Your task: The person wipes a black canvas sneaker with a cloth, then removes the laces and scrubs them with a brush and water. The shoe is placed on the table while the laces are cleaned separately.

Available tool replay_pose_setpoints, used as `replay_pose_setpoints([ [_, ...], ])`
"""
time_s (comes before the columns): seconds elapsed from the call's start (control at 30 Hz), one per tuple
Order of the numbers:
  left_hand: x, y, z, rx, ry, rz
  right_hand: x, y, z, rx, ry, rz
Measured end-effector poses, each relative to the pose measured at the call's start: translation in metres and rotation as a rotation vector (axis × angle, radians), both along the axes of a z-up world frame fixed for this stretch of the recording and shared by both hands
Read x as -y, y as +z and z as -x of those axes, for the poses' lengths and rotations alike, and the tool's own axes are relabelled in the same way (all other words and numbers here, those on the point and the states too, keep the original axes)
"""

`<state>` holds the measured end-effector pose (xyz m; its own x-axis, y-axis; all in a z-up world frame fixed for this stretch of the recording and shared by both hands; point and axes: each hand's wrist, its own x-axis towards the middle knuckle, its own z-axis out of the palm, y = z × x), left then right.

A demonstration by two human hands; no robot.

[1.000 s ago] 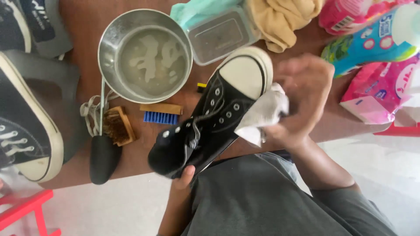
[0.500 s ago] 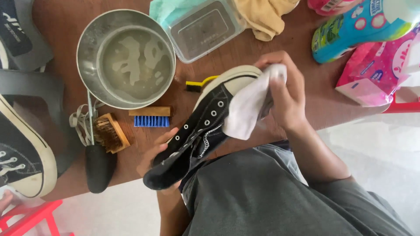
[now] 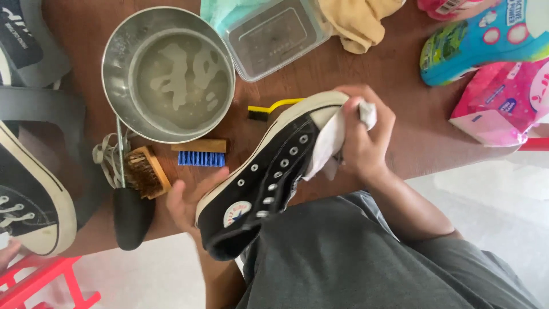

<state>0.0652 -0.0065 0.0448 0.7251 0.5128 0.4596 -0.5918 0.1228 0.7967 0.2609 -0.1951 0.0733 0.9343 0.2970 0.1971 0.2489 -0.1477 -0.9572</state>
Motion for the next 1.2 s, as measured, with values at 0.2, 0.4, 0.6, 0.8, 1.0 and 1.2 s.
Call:
replay_pose_setpoints([
  [0.2,0.034,0.103,-0.049,-0.747,0.224,0.972,-0.009,-0.005,0.014,-0.130,-0.078,-0.070],
  [0.4,0.048,0.038,-0.033,-0.056,0.019,-0.217,-0.005,0.005,0.014,-0.307,0.317,-0.004],
  [0.6,0.047,0.021,-0.056,0.169,0.488,0.020,0.026,0.012,-0.022,-0.573,0.205,-0.269],
  [0.8,0.040,0.028,-0.050,0.197,0.245,0.205,0.008,0.032,-0.011,-0.069,0.948,-0.488],
  [1.0,0.010,0.041,-0.014,0.066,-0.233,0.222,-0.010,0.026,0.023,0.117,0.787,-0.216],
  [1.2,-0.011,0.033,-0.012,-0.048,-0.536,0.085,0.008,0.005,0.047,-0.120,0.786,0.131],
])
